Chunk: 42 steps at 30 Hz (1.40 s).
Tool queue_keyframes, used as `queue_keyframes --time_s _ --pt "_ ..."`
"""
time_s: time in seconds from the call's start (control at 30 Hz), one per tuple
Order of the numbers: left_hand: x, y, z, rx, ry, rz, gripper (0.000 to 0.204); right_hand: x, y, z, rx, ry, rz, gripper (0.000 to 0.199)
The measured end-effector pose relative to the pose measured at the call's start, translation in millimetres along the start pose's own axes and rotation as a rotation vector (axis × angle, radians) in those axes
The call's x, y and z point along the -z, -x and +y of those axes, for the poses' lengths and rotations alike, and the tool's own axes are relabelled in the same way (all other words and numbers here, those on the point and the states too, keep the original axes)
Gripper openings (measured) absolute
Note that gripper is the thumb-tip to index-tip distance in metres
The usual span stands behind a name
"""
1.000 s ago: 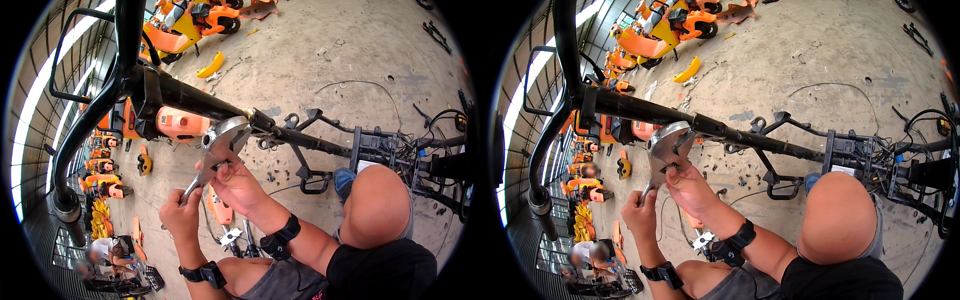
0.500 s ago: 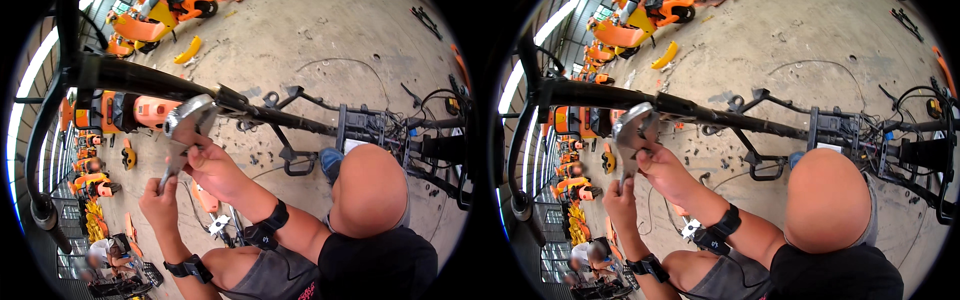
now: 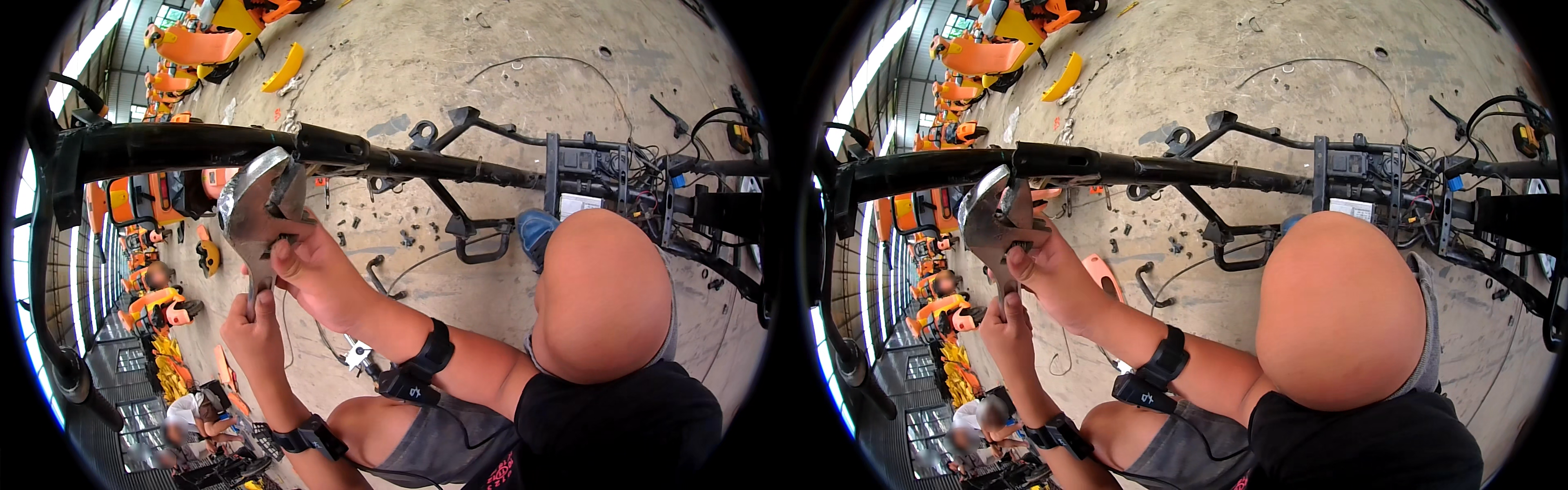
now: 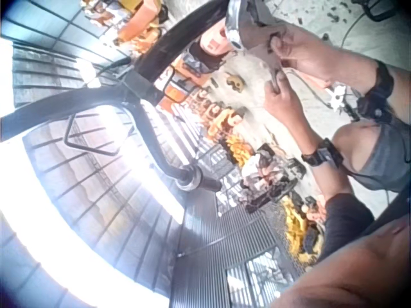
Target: The person assembles parts of a scooter frame, using an adjustable wrench to tighten components on the steering column and handling plastic housing pieces to fit them onto the frame.
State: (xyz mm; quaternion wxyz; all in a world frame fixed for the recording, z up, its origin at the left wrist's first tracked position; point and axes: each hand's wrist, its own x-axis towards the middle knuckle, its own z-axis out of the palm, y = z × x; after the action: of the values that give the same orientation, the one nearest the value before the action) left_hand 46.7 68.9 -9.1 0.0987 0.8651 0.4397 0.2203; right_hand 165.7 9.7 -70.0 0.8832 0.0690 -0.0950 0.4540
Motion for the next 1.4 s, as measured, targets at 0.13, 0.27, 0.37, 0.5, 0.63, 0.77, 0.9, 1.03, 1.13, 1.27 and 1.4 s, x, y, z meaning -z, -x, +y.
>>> queue_keyframes --time_s 0.13,0.27,0.37,0.5,0.63,0.77,0.9,1.03,1.13,1.27,1.4 --pt "0.7 -0.4 -6.2 -0.004 -0.015 -0.004 0.045 8.1 -1.8 7.6 0.023 -0.058 -0.009 0.047" --pt "3.3 -2.2 -14.3 -0.035 -0.056 -0.029 0.047 12.6 -3.7 4.4 -0.028 -0.017 -0.037 0.043" --pt "1.8 -2.4 -11.8 -0.058 -0.08 -0.048 0.05 20.0 -5.0 4.6 -0.021 -0.007 -0.101 0.042" --pt "0.6 -2.7 -12.5 -0.053 -0.048 -0.024 0.05 29.6 -7.5 9.4 -0.044 0.06 -0.126 0.044" --pt "4.1 -1.5 -11.1 0.019 0.032 0.017 0.049 13.2 -2.0 -1.0 0.03 0.088 -0.05 0.052" --pt "-5.5 -5.7 4.5 0.013 0.071 0.011 0.049 19.3 -7.3 -11.3 0.026 0.129 -0.074 0.057" --pt "-6.9 -6.4 0.6 0.005 0.075 -0.001 0.048 20.4 -10.9 -12.7 -0.021 0.146 -0.095 0.059" --pt "-5.5 -5.2 0.3 0.002 0.089 0.026 0.048 26.7 -13.8 -13.0 -0.108 0.278 -0.156 0.059" --pt "-8.1 -9.4 6.4 -0.005 0.118 0.009 0.048 23.4 -14.5 -26.4 -0.085 0.283 -0.124 0.055" --pt "-3.2 -5.2 -2.8 0.013 0.072 0.019 0.046 18.1 -14.2 -4.4 -0.095 -0.088 -0.147 0.052" --pt "-6.1 -6.9 5.3 0.029 0.12 0.019 0.045 18.8 -15.5 -6.2 -0.052 -0.149 -0.177 0.05"
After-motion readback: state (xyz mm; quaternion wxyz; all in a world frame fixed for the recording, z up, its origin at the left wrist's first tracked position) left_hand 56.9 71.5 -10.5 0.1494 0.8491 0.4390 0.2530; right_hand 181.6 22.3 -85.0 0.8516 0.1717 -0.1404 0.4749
